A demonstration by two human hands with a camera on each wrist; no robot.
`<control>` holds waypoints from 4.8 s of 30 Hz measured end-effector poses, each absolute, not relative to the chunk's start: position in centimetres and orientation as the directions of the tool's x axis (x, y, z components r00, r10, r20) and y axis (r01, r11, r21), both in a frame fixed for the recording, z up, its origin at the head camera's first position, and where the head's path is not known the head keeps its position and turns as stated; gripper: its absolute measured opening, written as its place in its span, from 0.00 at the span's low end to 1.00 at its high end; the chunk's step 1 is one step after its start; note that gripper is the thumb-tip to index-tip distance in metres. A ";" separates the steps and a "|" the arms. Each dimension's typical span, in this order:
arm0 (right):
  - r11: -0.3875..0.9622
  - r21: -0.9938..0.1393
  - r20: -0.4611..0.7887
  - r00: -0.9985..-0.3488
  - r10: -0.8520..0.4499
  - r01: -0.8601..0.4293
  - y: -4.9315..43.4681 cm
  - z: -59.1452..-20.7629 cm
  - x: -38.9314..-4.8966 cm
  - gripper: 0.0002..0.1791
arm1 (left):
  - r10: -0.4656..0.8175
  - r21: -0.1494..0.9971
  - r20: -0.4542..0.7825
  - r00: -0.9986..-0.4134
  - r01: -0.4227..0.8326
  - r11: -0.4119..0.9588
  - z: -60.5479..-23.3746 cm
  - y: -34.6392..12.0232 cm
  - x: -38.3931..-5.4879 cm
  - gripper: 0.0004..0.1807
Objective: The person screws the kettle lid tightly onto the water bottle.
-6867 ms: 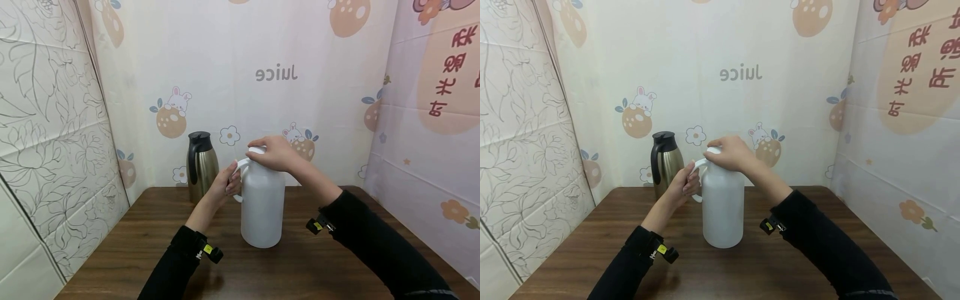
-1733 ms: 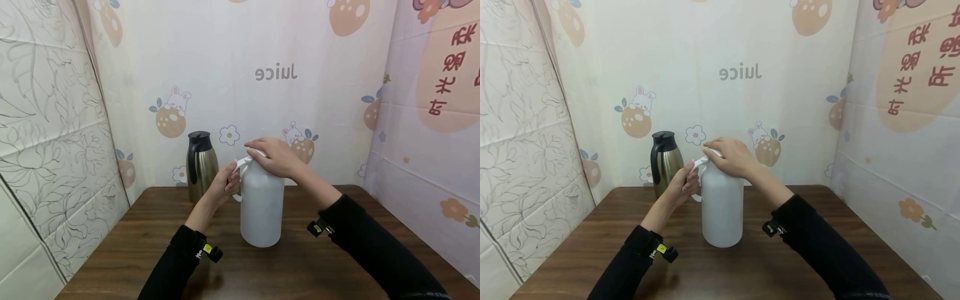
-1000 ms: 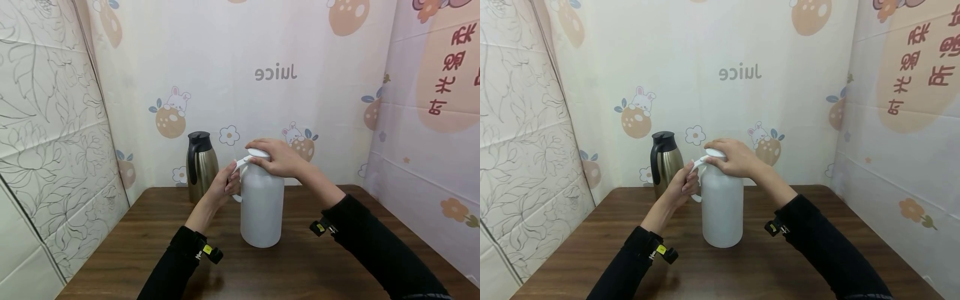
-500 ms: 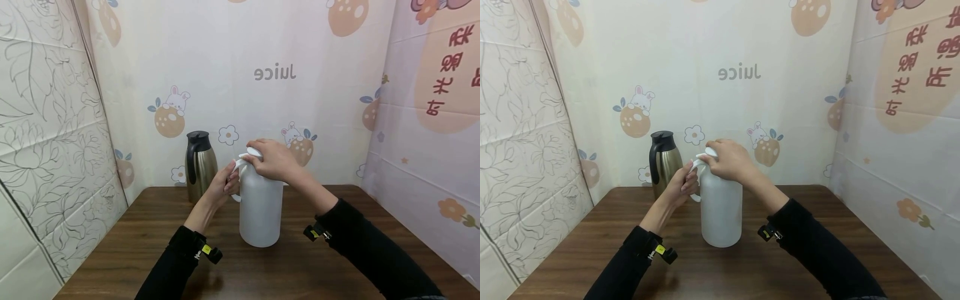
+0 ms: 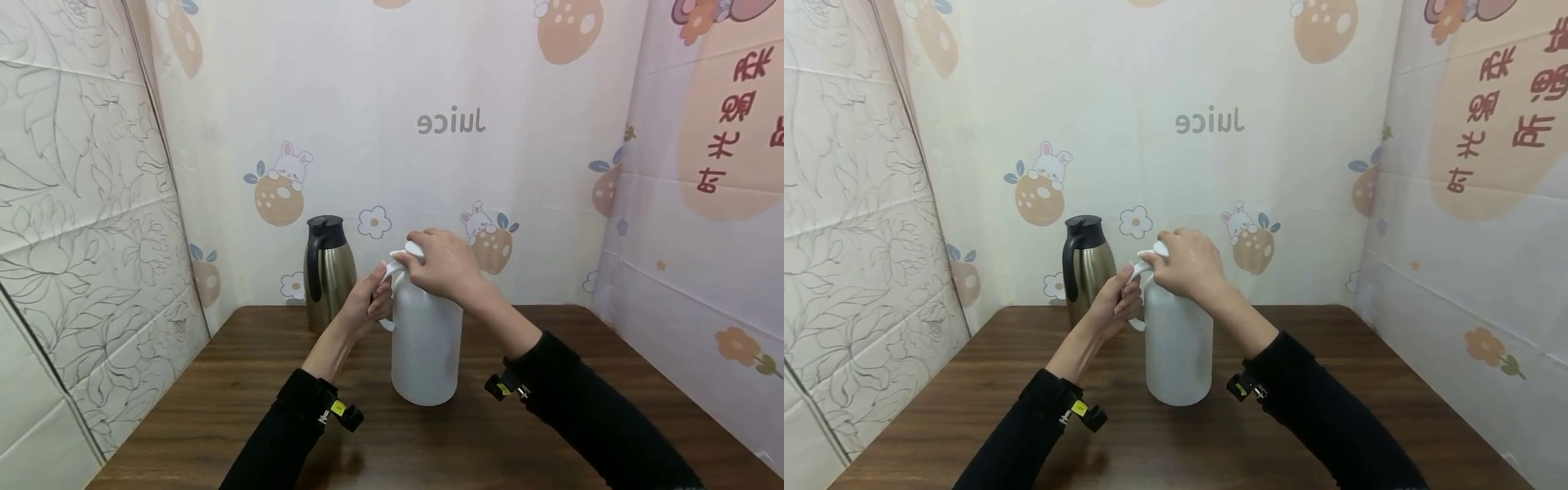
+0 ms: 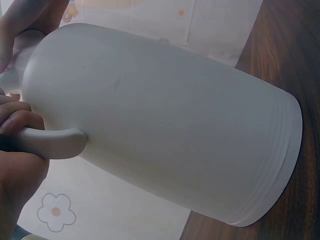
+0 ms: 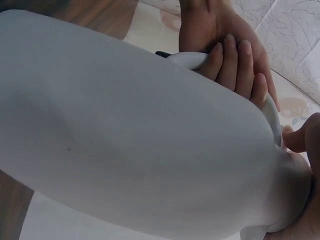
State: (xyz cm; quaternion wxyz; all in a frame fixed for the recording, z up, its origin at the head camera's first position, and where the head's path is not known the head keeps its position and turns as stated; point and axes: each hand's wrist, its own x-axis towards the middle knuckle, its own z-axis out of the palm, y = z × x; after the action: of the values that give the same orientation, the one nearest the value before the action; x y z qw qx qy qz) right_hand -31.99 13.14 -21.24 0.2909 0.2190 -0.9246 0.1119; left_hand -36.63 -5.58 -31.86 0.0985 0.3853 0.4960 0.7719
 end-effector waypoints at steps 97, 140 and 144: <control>0.127 -0.569 0.776 -0.582 -0.243 -0.812 18.2 -26.7 -34.9 0.23 | 0.729 0.780 0.321 -0.604 0.605 0.158 -26.7 -4.1 -31.1 0.09; 0.217 -0.647 0.738 -0.672 -0.061 -0.731 21.2 -28.7 -37.2 0.28 | 0.569 0.746 0.268 -0.777 0.542 0.388 -26.1 -4.1 -30.1 0.11; 0.333 -0.634 0.727 -0.684 -0.050 -0.698 22.8 -29.7 -38.1 0.29 | 0.530 0.727 0.296 -0.795 0.547 0.415 -26.3 -4.3 -30.6 0.11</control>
State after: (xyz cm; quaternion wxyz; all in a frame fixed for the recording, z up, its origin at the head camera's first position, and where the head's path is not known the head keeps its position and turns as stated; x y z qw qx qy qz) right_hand -38.06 22.80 -29.70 0.3104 0.2479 -0.7551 0.5216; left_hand -30.63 -4.32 -26.27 -0.0100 0.3202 0.8409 0.4362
